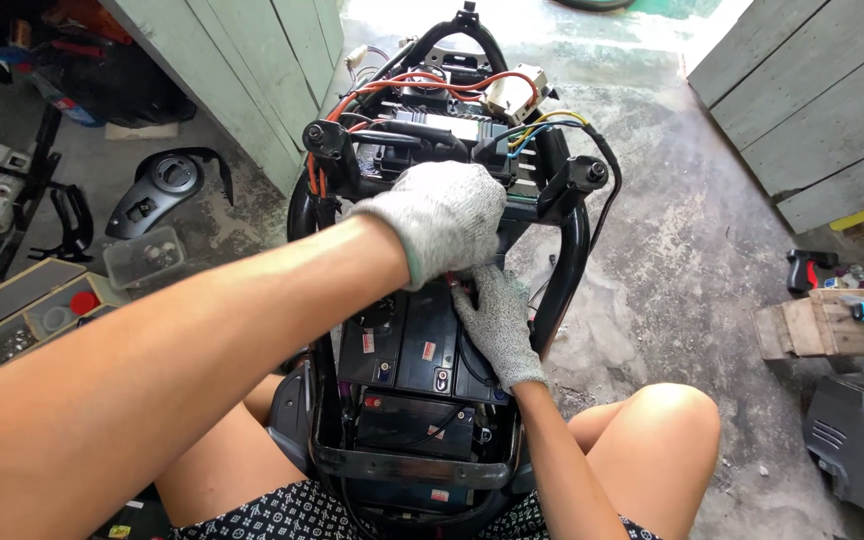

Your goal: The person connects wires to the terminals of a scooter battery using a screwdriver. They tighten the connections and arrange the wires within the battery compartment.

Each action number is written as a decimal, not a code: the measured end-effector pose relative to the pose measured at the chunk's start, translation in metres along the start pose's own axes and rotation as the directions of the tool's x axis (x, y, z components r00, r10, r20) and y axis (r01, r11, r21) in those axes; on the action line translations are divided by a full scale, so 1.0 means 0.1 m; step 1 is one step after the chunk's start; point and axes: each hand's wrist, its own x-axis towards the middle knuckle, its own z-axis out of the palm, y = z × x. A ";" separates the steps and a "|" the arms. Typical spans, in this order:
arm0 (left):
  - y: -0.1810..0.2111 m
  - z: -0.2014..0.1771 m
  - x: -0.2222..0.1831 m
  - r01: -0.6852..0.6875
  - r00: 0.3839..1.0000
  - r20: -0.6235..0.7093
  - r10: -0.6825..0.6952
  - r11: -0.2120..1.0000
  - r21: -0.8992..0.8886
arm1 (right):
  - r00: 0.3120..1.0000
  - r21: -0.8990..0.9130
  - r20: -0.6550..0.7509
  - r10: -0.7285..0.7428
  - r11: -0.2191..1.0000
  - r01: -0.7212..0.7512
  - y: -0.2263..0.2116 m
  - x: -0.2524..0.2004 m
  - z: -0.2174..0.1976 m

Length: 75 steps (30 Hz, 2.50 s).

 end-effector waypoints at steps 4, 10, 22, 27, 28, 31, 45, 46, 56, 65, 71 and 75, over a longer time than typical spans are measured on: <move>0.09 -0.06 -0.06 0.111 0.994 0.001 -0.111 0.994 0.015 | 1.000 -0.040 -0.022 -0.019 0.999 0.018 0.06 -0.03 0.06; 0.07 0.00 0.13 0.023 0.996 0.081 -0.040 0.978 0.207 | 1.000 0.051 -0.003 -0.021 0.998 0.021 0.08 -0.03 0.06; -0.01 0.58 -0.03 -0.413 0.657 -0.739 0.145 0.890 -0.192 | 0.998 0.038 0.027 -0.049 0.998 0.048 0.09 -0.04 0.03; 0.15 0.94 0.14 -0.542 0.608 -0.636 -0.475 0.338 -0.770 | 0.997 0.023 0.053 -0.057 0.998 0.056 0.14 -0.05 0.02; 0.13 0.97 0.16 -0.540 0.607 -0.631 -0.484 0.332 -0.773 | 0.996 0.019 0.063 -0.060 0.998 0.059 0.14 -0.06 0.02; 0.10 1.01 0.20 -0.602 0.599 -0.597 -0.534 0.192 -0.775 | 0.999 0.026 0.036 -0.035 0.999 0.034 0.11 -0.09 0.04; 0.18 0.93 0.15 -0.590 0.745 -0.651 -0.147 0.310 -0.745 | 0.979 -0.110 0.191 0.067 0.993 -0.046 0.82 -0.41 0.71; 0.19 0.98 0.18 -0.592 0.742 -0.654 -0.144 0.315 -0.741 | 0.981 -0.107 0.185 0.063 0.993 -0.044 0.77 -0.40 0.67; 0.16 1.07 0.15 -0.597 0.449 -0.615 -0.648 0.295 -0.747 | 0.998 0.095 -0.013 0.065 0.993 -0.063 -0.07 0.07 0.00; 0.12 0.98 0.16 -0.613 0.479 -0.663 -0.575 0.322 -0.722 | 0.985 0.532 -0.066 0.160 0.841 -0.101 0.20 0.05 0.49; 0.11 0.93 0.18 -0.567 0.579 -0.616 -0.534 0.280 -0.775 | 0.975 0.323 -0.008 0.222 0.923 -0.208 0.76 -0.07 1.00; 0.07 0.89 0.17 -0.557 0.600 -0.645 -0.473 0.331 -0.761 | 0.966 0.163 0.088 0.244 0.953 -0.255 0.87 -0.10 1.06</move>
